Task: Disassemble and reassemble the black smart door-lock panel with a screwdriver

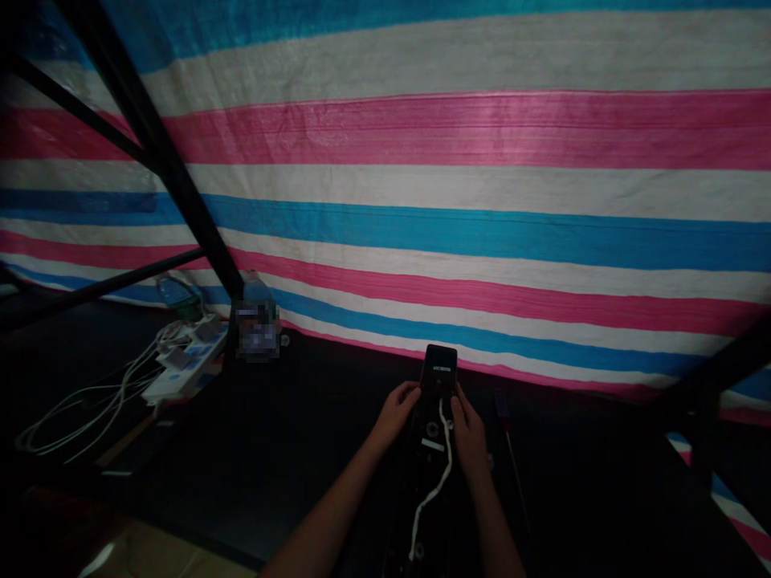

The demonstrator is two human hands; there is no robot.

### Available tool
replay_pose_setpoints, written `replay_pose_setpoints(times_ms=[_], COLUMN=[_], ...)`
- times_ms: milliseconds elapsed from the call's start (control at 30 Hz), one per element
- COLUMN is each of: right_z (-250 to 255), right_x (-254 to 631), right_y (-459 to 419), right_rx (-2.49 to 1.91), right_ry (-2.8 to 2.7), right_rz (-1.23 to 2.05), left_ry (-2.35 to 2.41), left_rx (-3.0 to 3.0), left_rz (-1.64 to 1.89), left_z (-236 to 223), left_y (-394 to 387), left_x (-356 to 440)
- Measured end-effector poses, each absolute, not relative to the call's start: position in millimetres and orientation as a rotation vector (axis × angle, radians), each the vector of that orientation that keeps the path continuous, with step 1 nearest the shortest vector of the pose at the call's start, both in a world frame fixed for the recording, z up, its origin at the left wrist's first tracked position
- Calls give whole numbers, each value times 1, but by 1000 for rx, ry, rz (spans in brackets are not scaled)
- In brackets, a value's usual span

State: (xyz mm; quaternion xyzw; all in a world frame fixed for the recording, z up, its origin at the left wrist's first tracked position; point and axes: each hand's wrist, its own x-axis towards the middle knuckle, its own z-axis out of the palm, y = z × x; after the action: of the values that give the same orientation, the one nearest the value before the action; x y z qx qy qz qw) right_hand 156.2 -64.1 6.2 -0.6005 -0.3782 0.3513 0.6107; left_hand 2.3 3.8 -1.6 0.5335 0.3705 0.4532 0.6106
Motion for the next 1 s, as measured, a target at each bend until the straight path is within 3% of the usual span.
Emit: replay_pose_setpoints(times_ms=[1000], right_z=[2], right_x=[159], right_y=[-67], right_rx=[-1362], right_ry=[-892], right_rz=[833], left_ry=[858], left_rx=[1224], left_rz=[1054], left_z=[10], left_y=[0], left_x=[1])
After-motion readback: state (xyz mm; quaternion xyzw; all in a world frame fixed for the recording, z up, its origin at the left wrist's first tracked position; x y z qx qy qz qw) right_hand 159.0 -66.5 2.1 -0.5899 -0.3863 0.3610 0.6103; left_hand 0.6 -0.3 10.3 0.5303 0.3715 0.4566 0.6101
